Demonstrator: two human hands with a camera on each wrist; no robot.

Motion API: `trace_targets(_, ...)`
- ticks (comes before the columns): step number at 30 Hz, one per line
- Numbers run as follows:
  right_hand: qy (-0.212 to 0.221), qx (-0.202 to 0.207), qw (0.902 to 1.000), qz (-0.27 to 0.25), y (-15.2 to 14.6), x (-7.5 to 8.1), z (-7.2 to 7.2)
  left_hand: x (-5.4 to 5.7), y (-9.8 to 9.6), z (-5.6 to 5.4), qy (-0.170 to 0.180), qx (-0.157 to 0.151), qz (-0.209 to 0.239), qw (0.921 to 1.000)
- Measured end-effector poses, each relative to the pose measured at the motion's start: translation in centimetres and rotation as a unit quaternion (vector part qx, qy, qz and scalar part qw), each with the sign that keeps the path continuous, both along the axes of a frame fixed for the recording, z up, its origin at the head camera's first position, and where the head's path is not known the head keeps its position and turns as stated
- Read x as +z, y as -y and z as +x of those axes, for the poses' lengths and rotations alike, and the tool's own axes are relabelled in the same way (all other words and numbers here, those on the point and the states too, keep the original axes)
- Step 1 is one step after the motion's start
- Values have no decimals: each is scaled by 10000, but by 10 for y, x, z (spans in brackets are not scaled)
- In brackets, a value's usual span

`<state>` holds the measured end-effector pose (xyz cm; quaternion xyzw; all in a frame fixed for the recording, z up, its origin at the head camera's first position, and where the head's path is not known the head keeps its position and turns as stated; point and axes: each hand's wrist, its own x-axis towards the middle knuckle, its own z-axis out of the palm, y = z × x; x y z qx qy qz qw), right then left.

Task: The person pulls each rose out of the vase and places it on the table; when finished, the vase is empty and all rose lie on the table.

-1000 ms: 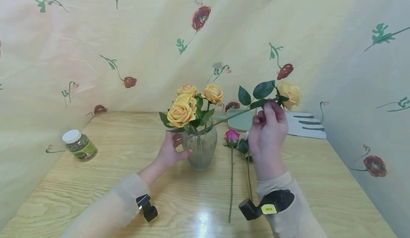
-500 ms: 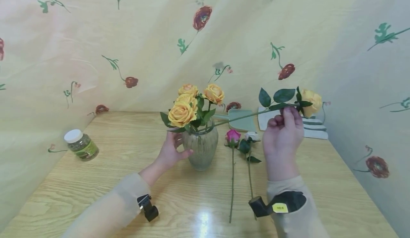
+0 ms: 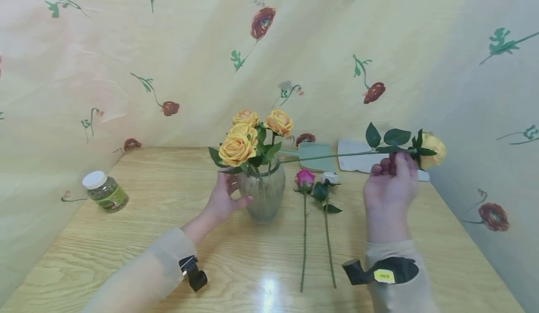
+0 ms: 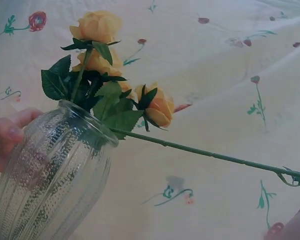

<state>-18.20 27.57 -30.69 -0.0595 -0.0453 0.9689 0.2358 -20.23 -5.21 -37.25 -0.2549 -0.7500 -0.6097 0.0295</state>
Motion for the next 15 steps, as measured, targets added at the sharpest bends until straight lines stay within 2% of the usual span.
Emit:
trace_targets(6,-84,9,9995,-319,-12,-6,4,-1,0,-2,5,-74,42,10000)
trace_targets(15,89,127,9997,-170,-33,-23,9,-3,-2,-2,16,-93,86,9999)
